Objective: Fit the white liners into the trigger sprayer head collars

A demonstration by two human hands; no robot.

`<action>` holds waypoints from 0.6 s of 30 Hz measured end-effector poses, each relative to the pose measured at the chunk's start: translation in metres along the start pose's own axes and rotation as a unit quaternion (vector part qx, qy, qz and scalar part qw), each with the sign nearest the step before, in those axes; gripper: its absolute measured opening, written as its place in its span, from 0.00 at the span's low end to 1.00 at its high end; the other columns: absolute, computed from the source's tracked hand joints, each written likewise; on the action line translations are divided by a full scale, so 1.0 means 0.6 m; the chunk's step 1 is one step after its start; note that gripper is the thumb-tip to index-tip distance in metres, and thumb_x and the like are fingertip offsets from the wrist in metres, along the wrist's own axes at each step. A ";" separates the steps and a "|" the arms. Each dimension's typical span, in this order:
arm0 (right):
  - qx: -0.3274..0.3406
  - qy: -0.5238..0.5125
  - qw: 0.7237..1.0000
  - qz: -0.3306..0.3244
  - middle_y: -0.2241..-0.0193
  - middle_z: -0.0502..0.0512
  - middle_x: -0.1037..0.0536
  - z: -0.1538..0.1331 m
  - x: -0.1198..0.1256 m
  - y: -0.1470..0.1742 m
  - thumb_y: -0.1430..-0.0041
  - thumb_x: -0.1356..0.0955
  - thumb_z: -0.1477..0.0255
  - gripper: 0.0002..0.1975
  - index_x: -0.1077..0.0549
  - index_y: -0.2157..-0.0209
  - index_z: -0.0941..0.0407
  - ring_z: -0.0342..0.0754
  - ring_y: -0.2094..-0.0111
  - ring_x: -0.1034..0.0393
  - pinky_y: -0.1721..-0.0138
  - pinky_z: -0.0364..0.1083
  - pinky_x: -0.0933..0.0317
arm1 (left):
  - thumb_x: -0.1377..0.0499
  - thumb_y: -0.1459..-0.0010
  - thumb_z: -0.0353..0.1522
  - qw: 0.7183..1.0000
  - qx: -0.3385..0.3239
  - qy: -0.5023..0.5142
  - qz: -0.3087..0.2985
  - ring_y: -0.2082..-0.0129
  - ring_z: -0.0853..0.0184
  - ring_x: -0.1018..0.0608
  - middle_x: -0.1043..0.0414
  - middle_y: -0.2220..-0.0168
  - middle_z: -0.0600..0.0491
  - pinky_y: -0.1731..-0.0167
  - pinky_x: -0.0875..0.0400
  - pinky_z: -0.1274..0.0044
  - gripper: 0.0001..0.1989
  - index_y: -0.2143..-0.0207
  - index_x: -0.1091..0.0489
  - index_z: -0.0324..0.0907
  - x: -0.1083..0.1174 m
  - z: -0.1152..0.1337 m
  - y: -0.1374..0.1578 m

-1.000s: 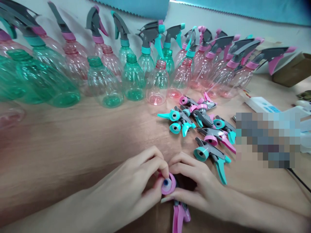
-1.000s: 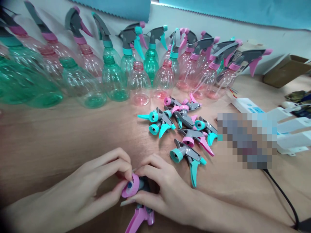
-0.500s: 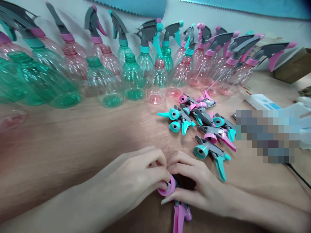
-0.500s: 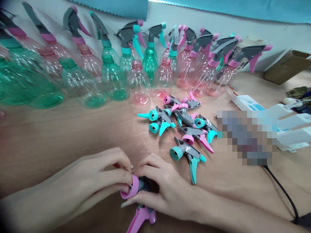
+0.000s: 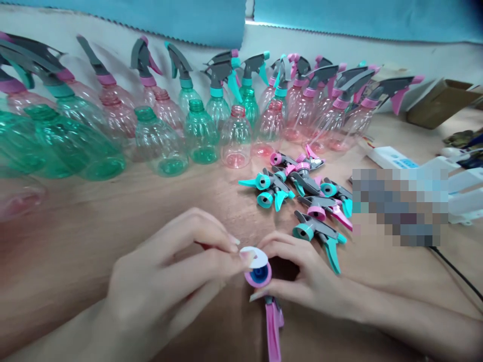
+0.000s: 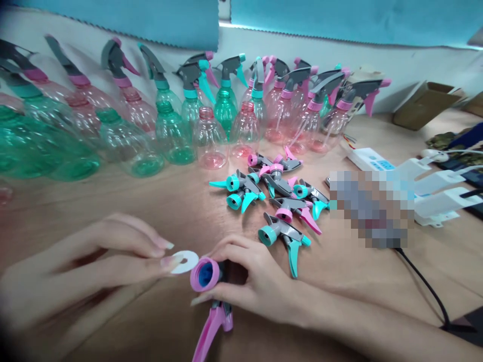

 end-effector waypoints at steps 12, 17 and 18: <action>0.014 -0.016 1.000 0.010 0.67 0.59 0.23 -0.008 0.003 -0.001 0.53 0.25 0.71 0.15 0.27 0.66 0.65 0.45 0.66 0.29 0.66 0.44 0.35 | 0.46 0.38 0.24 0.997 -0.058 0.008 -0.042 0.65 0.71 0.25 0.24 0.67 0.56 0.66 0.26 0.83 0.09 0.59 0.29 0.42 -0.035 0.004 0.002; 0.023 -0.015 1.000 0.010 0.67 0.57 0.23 -0.008 0.002 -0.004 0.55 0.24 0.72 0.15 0.26 0.66 0.64 0.44 0.65 0.28 0.64 0.43 0.35 | 0.47 0.38 0.23 0.994 -0.064 0.029 -0.081 0.63 0.69 0.27 0.26 0.63 0.53 0.65 0.27 0.80 0.12 0.55 0.29 0.41 -0.046 -0.002 0.011; 0.023 -0.013 1.000 0.013 0.67 0.57 0.23 -0.007 0.002 -0.004 0.55 0.24 0.72 0.15 0.26 0.66 0.64 0.44 0.65 0.28 0.64 0.43 0.35 | 0.47 0.38 0.23 0.994 -0.047 0.034 -0.088 0.63 0.70 0.27 0.26 0.63 0.53 0.65 0.28 0.81 0.12 0.56 0.29 0.42 -0.048 -0.005 0.012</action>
Point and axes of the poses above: each hand's wrist, its own y-axis away from the middle knuckle, its own x-axis out of the back of the hand, z = x × y, the point moved 6 cm from there along -y, towards the middle knuckle
